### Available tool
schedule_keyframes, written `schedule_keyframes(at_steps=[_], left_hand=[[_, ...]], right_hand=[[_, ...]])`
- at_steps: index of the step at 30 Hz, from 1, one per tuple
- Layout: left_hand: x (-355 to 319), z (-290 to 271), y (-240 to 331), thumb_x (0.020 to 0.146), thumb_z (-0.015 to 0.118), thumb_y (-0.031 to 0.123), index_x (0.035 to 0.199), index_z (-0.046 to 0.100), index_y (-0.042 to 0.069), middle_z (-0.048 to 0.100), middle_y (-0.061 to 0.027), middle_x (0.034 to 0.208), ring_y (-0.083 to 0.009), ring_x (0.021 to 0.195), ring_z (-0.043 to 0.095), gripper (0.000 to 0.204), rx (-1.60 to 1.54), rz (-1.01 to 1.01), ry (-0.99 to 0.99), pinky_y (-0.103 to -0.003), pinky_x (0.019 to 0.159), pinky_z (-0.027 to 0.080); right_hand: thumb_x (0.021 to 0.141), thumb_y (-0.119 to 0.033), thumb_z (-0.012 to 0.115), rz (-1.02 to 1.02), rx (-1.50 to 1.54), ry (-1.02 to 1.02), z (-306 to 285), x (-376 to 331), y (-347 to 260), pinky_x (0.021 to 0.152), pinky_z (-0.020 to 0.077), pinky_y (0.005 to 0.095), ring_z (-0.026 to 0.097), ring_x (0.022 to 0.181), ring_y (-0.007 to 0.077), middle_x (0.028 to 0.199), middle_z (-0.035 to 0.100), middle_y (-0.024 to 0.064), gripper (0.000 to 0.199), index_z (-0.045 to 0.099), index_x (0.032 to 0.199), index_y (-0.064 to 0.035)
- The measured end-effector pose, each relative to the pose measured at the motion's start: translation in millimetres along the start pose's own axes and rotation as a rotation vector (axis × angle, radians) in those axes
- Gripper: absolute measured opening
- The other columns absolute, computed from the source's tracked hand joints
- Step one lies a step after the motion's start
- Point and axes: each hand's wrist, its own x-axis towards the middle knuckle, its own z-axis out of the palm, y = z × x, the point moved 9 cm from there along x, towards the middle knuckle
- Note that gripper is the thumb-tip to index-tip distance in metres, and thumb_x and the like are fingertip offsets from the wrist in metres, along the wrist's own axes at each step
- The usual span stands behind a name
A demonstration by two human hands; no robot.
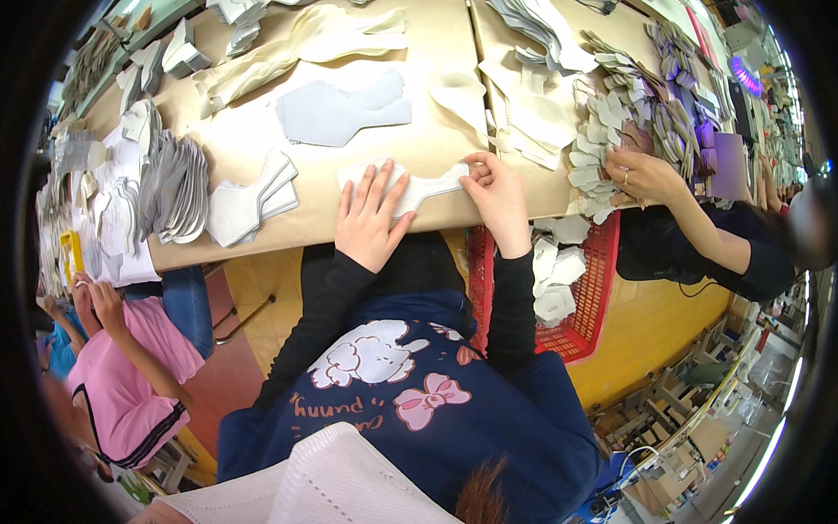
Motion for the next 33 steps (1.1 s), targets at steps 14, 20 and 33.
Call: schedule_keyframes(at_steps=[14, 20, 33], left_hand=[[38.9, 20.4, 54.3, 0.097, 0.065, 0.024, 0.135, 0.066, 0.02, 0.05, -0.0018, 0.153, -0.0285, 0.148, 0.038, 0.038, -0.155, 0.133, 0.008, -0.06, 0.121, 0.02], [45.4, 31.4, 51.7, 0.098, 0.064, 0.028, 0.137, 0.065, 0.024, 0.047, -0.0044, 0.156, -0.0288, 0.148, 0.038, 0.04, -0.109, 0.083, 0.054, -0.061, 0.12, 0.022], [27.8, -21.6, -4.5, 0.097, 0.057, 0.009, 0.157, 0.037, 0.002, 0.038, -0.0148, 0.163, -0.035, 0.152, 0.033, 0.064, -0.445, -0.035, 0.271, -0.058, 0.121, 0.019]], right_hand=[[0.087, 0.0, 0.074, -0.451, -0.165, 0.242, -16.3, -45.7, -8.2, 0.075, 0.0532, 0.0301, 0.062, 0.08, 0.0185, 0.112, 0.064, 0.0104, 0.03, 0.072, 0.118, -0.0035], [0.088, -0.003, 0.074, -0.534, -0.297, 0.211, -9.5, -47.1, -2.5, 0.079, 0.0543, 0.0342, 0.064, 0.094, 0.0243, 0.12, 0.062, 0.0126, 0.033, 0.073, 0.121, -0.0061], [0.102, -0.044, 0.054, -0.457, -0.871, 0.022, 49.6, -34.0, -20.9, 0.125, 0.0139, 0.0538, 0.029, 0.153, 0.0268, 0.166, 0.034, 0.0, 0.064, 0.037, 0.16, -0.0212]])
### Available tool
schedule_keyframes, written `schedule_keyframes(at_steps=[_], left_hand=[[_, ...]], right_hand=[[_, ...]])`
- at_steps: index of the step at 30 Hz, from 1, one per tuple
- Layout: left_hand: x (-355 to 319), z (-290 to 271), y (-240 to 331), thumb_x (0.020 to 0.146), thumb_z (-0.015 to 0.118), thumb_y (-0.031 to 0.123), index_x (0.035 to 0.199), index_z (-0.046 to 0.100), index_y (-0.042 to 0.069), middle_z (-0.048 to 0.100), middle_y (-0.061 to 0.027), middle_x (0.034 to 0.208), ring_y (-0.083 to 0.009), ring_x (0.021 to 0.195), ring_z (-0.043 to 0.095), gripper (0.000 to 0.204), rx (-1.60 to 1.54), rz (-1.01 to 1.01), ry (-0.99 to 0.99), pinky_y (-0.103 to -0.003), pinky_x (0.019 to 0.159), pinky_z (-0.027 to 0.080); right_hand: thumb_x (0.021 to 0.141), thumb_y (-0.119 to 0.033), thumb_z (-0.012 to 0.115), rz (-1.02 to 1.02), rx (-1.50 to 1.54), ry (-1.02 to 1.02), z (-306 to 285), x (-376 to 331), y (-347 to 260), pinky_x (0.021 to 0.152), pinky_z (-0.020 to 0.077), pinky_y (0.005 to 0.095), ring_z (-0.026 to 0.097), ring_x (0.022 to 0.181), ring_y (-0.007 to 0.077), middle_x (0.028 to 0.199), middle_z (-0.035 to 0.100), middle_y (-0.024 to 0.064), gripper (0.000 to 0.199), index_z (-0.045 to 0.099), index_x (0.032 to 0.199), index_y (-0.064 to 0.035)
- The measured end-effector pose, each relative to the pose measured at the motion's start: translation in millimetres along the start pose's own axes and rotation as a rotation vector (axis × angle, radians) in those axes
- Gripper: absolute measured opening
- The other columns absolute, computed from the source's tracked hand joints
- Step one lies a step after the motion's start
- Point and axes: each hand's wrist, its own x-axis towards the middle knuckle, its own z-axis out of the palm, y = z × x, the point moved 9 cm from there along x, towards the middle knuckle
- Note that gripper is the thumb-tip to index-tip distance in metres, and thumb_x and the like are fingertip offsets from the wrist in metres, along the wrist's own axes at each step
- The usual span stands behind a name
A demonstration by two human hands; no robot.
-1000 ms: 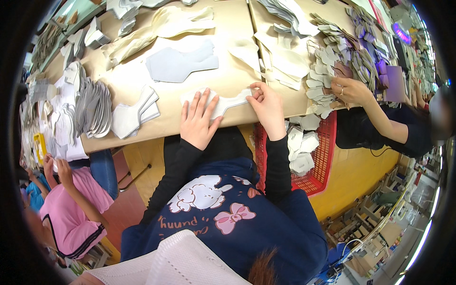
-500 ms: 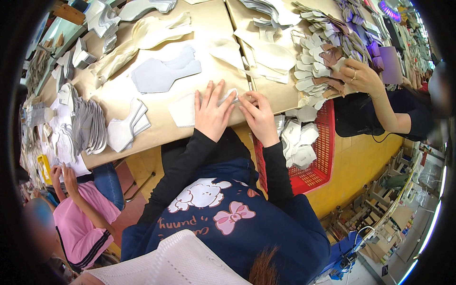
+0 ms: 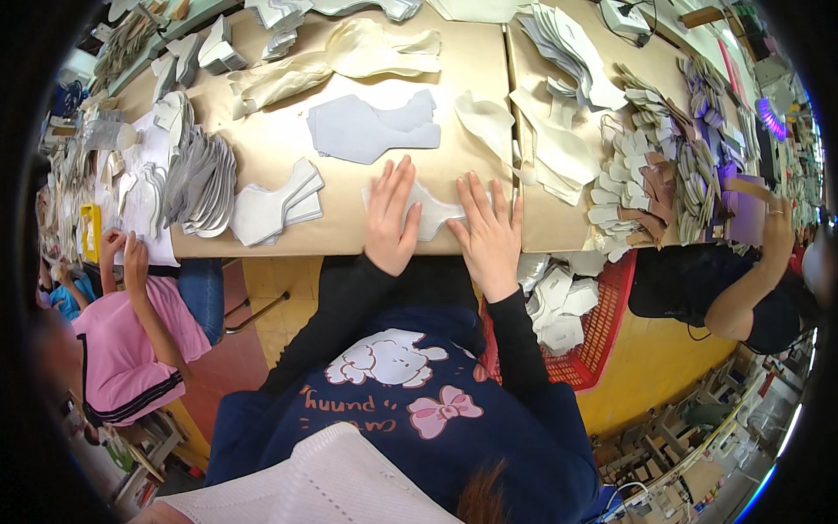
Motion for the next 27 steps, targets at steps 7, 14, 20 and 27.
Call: schedule_keyframes(at_steps=[7, 14, 20, 27], left_hand=[[-25.2, 11.1, -23.0, 0.097, 0.057, 0.04, 0.16, 0.025, 0.0, 0.027, -0.0115, 0.169, -0.0274, 0.155, 0.027, 0.081, 0.468, -0.03, -0.307, -0.059, 0.122, 0.018], [-25.9, 5.8, -31.1, 0.096, 0.061, 0.048, 0.161, 0.02, -0.002, 0.02, -0.0189, 0.169, -0.0299, 0.156, 0.023, 0.092, 0.38, -0.068, -0.203, -0.056, 0.123, 0.019], [-29.9, 12.6, -17.5, 0.095, 0.062, 0.049, 0.158, 0.033, 0.004, 0.026, -0.0152, 0.168, -0.031, 0.154, 0.028, 0.083, 0.503, 0.051, -0.246, -0.057, 0.122, 0.022], [-48.3, 27.3, -5.0, 0.086, 0.069, 0.056, 0.156, 0.041, 0.02, 0.036, -0.0091, 0.164, -0.034, 0.152, 0.032, 0.083, 0.33, 0.297, -0.461, -0.058, 0.119, 0.029]], right_hand=[[0.104, -0.043, 0.05, -0.003, 0.281, 0.236, -13.2, 6.1, -35.6, 0.124, 0.0063, 0.0595, 0.02, 0.156, 0.0282, 0.169, 0.027, -0.0065, 0.06, 0.034, 0.161, -0.0289], [0.108, -0.038, 0.042, -0.163, 0.041, -0.127, 16.4, 43.3, -63.2, 0.124, 0.009, 0.058, 0.029, 0.154, 0.0277, 0.166, 0.034, -0.0054, 0.05, 0.042, 0.157, -0.0304], [0.109, -0.033, 0.041, -0.141, 0.253, 0.087, -17.9, 36.8, -34.6, 0.125, 0.0121, 0.0554, 0.028, 0.154, 0.0295, 0.168, 0.032, -0.0013, 0.049, 0.042, 0.158, -0.0267], [0.109, -0.03, 0.042, -0.088, 0.179, 0.005, 7.6, 43.1, -12.9, 0.125, 0.0127, 0.0549, 0.034, 0.152, 0.0296, 0.164, 0.038, 0.0053, 0.049, 0.044, 0.156, -0.0182]])
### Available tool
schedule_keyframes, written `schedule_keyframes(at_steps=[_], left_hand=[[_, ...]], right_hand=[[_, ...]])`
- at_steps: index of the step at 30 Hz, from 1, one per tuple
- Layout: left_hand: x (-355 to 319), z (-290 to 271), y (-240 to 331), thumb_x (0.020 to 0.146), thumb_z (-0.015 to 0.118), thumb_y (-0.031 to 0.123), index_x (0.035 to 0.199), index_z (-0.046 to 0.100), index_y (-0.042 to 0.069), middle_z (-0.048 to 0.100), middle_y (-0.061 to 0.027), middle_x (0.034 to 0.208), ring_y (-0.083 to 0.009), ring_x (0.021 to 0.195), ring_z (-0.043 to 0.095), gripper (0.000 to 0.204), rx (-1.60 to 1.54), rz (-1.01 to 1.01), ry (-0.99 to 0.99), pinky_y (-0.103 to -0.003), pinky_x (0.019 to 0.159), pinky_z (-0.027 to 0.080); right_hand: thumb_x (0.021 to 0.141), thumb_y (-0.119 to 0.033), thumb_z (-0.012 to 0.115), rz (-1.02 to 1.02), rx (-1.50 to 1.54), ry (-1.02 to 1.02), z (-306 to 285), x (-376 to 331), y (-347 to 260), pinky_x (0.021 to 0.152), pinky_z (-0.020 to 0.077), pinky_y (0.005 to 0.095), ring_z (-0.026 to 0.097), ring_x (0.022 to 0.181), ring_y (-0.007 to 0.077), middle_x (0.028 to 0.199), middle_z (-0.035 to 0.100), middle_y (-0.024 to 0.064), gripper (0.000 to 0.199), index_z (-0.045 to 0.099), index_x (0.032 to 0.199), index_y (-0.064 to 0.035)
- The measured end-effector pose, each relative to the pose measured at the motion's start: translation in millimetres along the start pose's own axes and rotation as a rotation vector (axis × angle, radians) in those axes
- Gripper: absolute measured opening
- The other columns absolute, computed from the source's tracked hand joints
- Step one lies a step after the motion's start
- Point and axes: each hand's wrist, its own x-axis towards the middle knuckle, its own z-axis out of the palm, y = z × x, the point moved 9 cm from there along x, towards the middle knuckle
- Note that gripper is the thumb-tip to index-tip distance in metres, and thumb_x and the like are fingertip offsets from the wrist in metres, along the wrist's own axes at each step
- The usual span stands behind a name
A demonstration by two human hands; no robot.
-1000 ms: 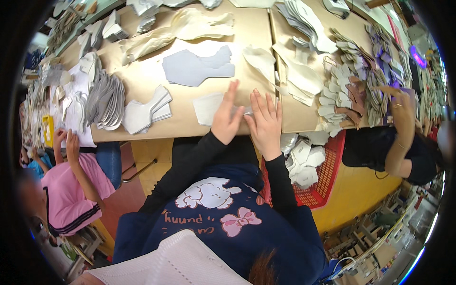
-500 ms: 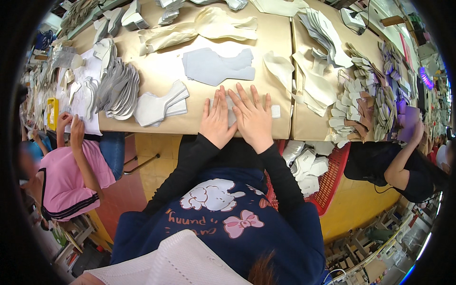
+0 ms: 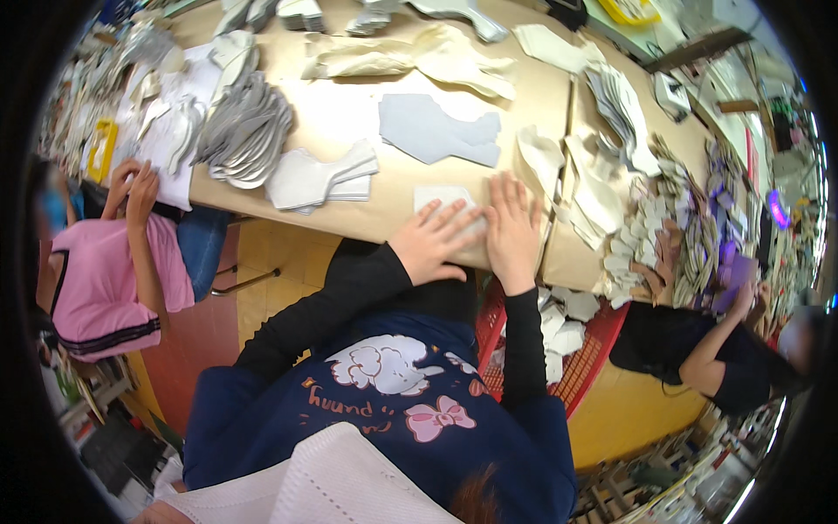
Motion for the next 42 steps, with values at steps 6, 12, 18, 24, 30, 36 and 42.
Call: schedule_keyframes(at_steps=[6, 12, 18, 24, 30, 36, 42], left_hand=[[-11.3, -16.0, 28.8, 0.09, 0.059, 0.024, 0.134, 0.065, 0.018, 0.055, -0.0077, 0.149, -0.0314, 0.139, 0.05, 0.045, 0.109, 0.113, 0.209, -0.045, 0.116, 0.04], [-60.9, -106.9, 14.4, 0.089, 0.061, 0.009, 0.123, 0.072, 0.014, 0.073, -0.0023, 0.124, -0.0192, 0.124, 0.065, 0.036, -0.042, 0.009, 0.4, -0.04, 0.107, 0.047], [-131.3, -171.9, -74.7, 0.09, 0.069, 0.007, 0.119, 0.074, 0.009, 0.073, -0.005, 0.125, -0.0247, 0.125, 0.065, 0.03, 0.274, -0.284, 0.483, -0.044, 0.111, 0.041], [-139.3, -136.6, -94.9, 0.092, 0.07, 0.012, 0.13, 0.069, 0.012, 0.065, -0.007, 0.137, -0.0267, 0.134, 0.057, 0.038, 0.051, -0.388, 0.426, -0.049, 0.114, 0.038], [-67.0, -106.4, -59.6, 0.09, 0.071, 0.011, 0.138, 0.061, 0.015, 0.058, -0.0092, 0.146, -0.027, 0.138, 0.053, 0.049, -0.125, -0.282, 0.454, -0.046, 0.113, 0.041], [-43.2, -76.8, -54.6, 0.085, 0.077, 0.039, 0.152, 0.045, 0.022, 0.037, -0.0078, 0.163, -0.032, 0.147, 0.039, 0.077, -0.11, -0.161, 0.248, -0.051, 0.119, 0.032], [-51.9, -46.3, -45.5, 0.081, 0.075, 0.056, 0.156, 0.042, 0.023, 0.033, -0.0063, 0.166, -0.0304, 0.152, 0.032, 0.089, 0.007, -0.14, 0.005, -0.054, 0.122, 0.026]], right_hand=[[0.104, -0.016, 0.054, -0.06, 0.282, 0.212, -52.1, 13.6, -34.8, 0.121, 0.0265, 0.0495, 0.047, 0.141, 0.0351, 0.15, 0.052, 0.0155, 0.043, 0.053, 0.146, -0.0077], [0.096, -0.008, 0.066, -0.264, 0.433, 0.279, -76.1, 42.8, -80.0, 0.106, 0.0457, 0.0423, 0.057, 0.128, 0.0357, 0.142, 0.059, 0.0149, 0.039, 0.062, 0.134, -0.0039], [0.094, -0.016, 0.069, -0.494, 0.081, 0.206, -6.1, 81.0, -114.4, 0.114, 0.041, 0.0473, 0.052, 0.137, 0.0329, 0.148, 0.055, 0.0162, 0.042, 0.063, 0.135, -0.0073], [0.097, -0.014, 0.066, -0.548, 0.062, 0.247, 17.5, 81.8, -105.0, 0.113, 0.0424, 0.0505, 0.059, 0.13, 0.0318, 0.136, 0.064, 0.0177, 0.035, 0.064, 0.132, -0.0047], [0.095, -0.002, 0.065, -0.436, 0.275, 0.44, -34.6, 57.8, -86.9, 0.102, 0.0529, 0.0487, 0.07, 0.112, 0.0327, 0.118, 0.073, 0.0154, 0.025, 0.069, 0.12, -0.0035], [0.092, -0.012, 0.071, -0.74, 0.146, -0.119, -40.4, -13.0, -115.8, 0.101, 0.0537, 0.0448, 0.072, 0.104, 0.0259, 0.108, 0.075, 0.0107, 0.019, 0.071, 0.11, -0.005], [0.089, -0.012, 0.074, -0.549, 0.236, 0.132, -89.3, 29.4, -109.5, 0.103, 0.0497, 0.0427, 0.07, 0.106, 0.028, 0.111, 0.075, 0.0092, 0.021, 0.074, 0.11, -0.0077]])
